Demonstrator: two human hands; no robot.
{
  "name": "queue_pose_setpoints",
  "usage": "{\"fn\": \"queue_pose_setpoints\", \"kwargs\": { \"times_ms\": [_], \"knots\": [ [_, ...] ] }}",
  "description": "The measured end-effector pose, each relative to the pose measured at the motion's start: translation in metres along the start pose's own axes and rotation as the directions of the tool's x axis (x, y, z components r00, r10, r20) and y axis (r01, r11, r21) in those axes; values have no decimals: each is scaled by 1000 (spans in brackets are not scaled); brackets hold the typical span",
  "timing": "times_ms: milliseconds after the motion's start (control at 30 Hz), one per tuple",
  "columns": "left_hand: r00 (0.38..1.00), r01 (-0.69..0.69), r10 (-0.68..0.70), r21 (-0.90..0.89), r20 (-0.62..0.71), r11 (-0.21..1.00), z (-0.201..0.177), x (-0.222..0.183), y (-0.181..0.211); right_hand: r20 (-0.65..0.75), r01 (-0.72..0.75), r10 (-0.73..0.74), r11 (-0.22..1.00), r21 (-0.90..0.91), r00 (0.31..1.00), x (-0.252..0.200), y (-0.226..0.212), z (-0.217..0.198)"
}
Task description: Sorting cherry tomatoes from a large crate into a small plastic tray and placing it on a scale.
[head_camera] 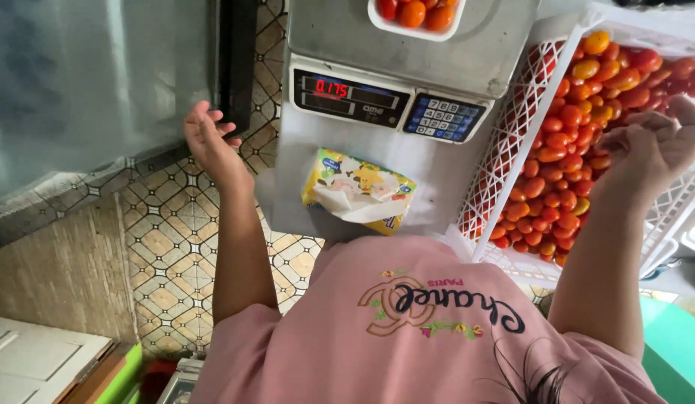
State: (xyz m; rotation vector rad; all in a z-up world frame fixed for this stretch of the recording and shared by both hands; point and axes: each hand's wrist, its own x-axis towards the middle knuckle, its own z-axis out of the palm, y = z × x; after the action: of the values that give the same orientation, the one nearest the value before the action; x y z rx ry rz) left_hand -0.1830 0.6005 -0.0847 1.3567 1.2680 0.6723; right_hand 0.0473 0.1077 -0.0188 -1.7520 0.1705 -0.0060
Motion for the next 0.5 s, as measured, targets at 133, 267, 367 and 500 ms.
{"fn": "queue_pose_setpoints", "kwargs": {
  "times_ms": [133, 267, 367, 500],
  "knots": [
    [997, -68, 66, -49, -30, 996, 3, -11, 3, -155, -64, 72, 997, 52, 985, -10, -13, -39],
    [982, -179, 184, -87, 48, 980, 16, -44, 18, -188, -14, 5, 999, -47, 982, -21, -9, -95],
    [973, -194, 201, -75, 110, 978, 34, -72, 20, -303, -103, 132, 989, 110, 944, -28, 4, -132],
    [911, -321, 334, -95, 243, 942, 57, -109, 7, -321, -135, 195, 970, 201, 927, -37, 22, -164]
  ]
}}
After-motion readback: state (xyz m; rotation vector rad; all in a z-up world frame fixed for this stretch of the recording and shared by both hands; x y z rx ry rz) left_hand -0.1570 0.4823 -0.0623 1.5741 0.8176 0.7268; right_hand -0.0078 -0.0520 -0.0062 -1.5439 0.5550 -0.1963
